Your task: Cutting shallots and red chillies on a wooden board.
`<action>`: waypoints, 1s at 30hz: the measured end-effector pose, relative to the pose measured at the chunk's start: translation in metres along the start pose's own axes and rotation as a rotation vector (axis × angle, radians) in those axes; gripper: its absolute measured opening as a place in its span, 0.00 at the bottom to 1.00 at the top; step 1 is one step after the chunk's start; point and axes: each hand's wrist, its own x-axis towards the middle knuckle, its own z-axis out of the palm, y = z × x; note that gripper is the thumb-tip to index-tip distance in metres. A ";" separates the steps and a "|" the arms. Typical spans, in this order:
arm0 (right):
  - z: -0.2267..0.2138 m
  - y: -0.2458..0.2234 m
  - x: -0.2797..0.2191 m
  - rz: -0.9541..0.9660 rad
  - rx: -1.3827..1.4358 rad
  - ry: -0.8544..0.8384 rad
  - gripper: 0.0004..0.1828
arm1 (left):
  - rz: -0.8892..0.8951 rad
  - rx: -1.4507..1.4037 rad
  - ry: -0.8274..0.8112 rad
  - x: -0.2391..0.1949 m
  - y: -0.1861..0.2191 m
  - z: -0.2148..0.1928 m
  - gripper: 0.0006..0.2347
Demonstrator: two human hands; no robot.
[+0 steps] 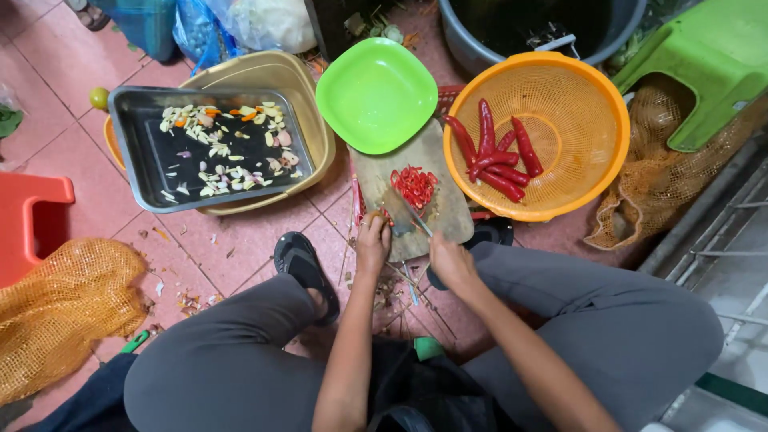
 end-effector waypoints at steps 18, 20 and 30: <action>0.037 -0.045 -0.010 -0.031 0.164 0.027 0.14 | -0.039 -0.003 0.003 -0.005 -0.001 0.000 0.06; 0.051 -0.022 -0.028 -0.043 0.175 0.023 0.12 | -0.034 -0.006 0.010 -0.004 0.007 -0.004 0.06; 0.032 0.001 -0.040 0.013 0.263 0.176 0.15 | 0.023 -0.073 0.009 0.013 0.011 -0.009 0.06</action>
